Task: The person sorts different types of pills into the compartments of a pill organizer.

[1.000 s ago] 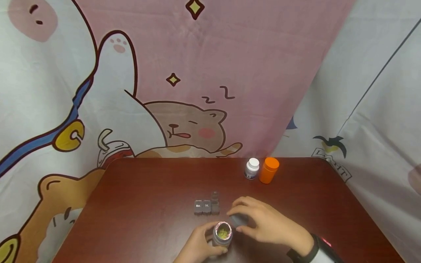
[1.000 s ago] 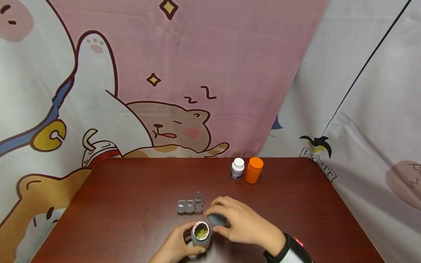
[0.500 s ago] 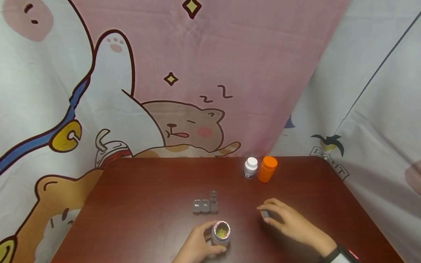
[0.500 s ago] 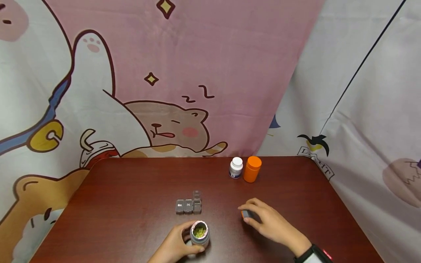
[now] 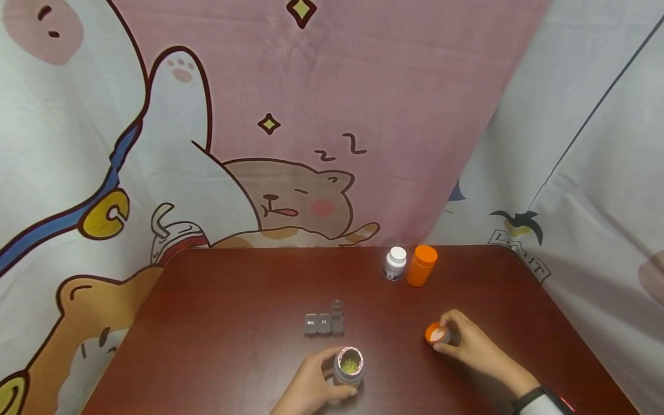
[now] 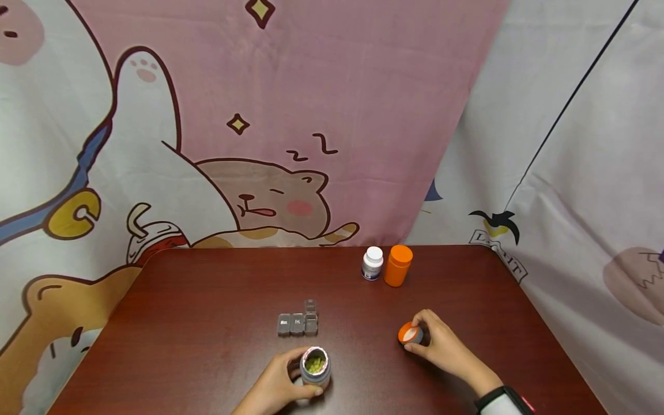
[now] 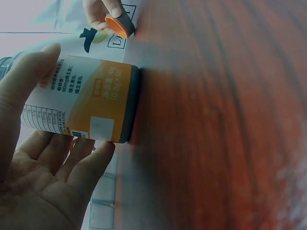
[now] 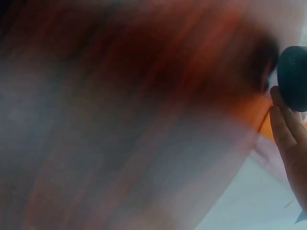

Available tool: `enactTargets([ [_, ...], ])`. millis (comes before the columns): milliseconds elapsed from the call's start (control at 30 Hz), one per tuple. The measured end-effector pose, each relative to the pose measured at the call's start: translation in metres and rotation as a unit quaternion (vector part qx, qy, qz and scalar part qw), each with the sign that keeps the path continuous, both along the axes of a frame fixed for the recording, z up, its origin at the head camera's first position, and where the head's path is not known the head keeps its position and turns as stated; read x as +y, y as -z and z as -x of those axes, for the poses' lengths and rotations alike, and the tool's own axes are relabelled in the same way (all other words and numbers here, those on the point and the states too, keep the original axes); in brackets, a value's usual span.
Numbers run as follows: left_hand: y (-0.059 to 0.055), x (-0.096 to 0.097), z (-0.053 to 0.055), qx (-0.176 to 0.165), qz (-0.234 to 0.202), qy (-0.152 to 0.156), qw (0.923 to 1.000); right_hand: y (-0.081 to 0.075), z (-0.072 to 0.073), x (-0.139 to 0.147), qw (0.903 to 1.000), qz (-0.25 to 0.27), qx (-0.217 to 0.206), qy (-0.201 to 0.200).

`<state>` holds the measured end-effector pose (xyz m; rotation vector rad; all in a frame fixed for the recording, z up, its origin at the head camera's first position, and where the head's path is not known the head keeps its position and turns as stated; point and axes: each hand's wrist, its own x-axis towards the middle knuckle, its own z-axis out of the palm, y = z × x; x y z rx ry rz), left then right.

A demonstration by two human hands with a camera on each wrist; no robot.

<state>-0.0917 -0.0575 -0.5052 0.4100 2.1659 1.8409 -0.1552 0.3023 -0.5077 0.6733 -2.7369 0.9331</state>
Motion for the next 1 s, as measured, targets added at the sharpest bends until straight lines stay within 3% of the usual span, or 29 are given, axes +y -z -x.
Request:
enactTargets([
  [400, 0.0, 0.0, 0.001, 0.004, 0.002, 0.002, 1.0, 0.008, -0.006, 0.003, 0.9981, -0.057, 0.022, 0.007],
  [600, -0.001, -0.001, -0.002, 0.031, 0.069, 0.002, 0.9971, 0.007, -0.006, -0.001, 0.9965, -0.082, -0.009, 0.009],
  [700, -0.002, -0.001, -0.002, 0.07, 0.131, -0.005, 0.9889, 0.004, -0.008, -0.004, 0.9953, -0.094, -0.024, 0.009],
  [833, -0.005, -0.001, -0.004, 0.121, 0.219, -0.015, 0.9682, -0.003, -0.01, -0.017, 0.9947, -0.103, 0.003, 0.0],
  [933, -0.01, -0.003, -0.007, 0.144, 0.26, -0.014, 0.9546, -0.011, -0.013, -0.037, 0.9947, -0.097, 0.027, -0.023],
  [1000, -0.016, -0.007, -0.007, 0.153, 0.271, -0.006, 0.9505, -0.016, -0.018, -0.054, 0.9946, -0.089, 0.03, -0.044],
])
